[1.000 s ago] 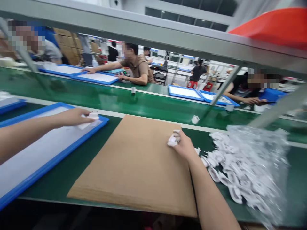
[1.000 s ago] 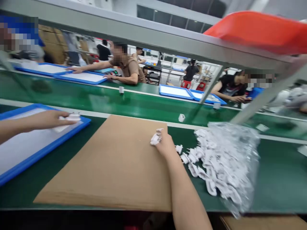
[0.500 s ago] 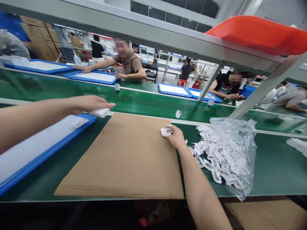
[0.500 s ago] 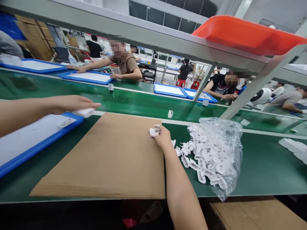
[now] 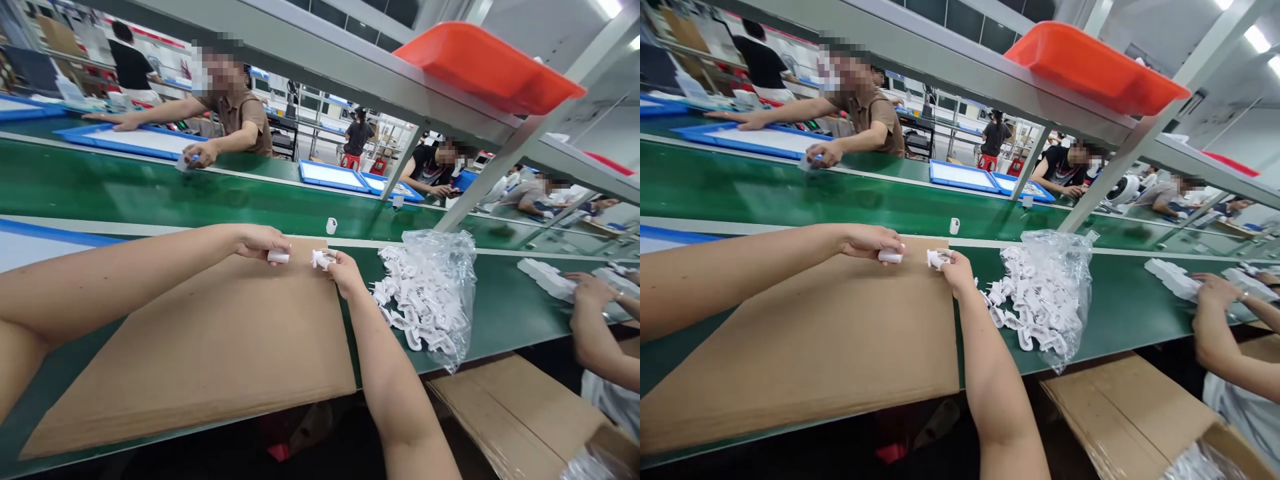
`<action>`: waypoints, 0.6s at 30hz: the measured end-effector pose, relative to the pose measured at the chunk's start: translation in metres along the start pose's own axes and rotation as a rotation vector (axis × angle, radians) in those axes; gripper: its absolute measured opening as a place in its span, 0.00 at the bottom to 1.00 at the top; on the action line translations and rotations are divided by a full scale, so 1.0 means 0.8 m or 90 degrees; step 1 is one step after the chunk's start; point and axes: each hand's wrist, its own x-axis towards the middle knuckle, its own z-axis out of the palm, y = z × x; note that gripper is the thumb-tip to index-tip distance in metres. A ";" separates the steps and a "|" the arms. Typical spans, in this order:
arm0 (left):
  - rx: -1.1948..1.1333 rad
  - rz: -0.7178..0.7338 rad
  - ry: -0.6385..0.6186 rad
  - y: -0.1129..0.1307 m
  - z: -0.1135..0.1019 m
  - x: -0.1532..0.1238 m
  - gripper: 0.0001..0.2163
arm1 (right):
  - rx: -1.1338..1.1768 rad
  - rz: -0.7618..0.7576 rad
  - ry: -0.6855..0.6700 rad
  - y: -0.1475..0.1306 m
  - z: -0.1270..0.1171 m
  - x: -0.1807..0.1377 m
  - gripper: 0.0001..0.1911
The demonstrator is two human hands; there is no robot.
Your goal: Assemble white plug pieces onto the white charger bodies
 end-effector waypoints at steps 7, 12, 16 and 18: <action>0.439 0.274 0.259 -0.021 0.039 0.023 0.25 | 0.017 -0.023 0.036 0.001 -0.007 0.006 0.25; 0.375 0.377 0.230 -0.057 0.056 0.043 0.21 | -0.081 -0.132 0.077 -0.002 -0.009 0.005 0.22; 0.218 0.335 0.143 -0.070 0.045 0.044 0.35 | -0.233 -0.122 0.063 0.002 -0.010 0.002 0.17; 0.157 0.310 0.046 -0.071 0.036 0.042 0.40 | -0.307 -0.137 0.045 0.005 -0.009 0.001 0.16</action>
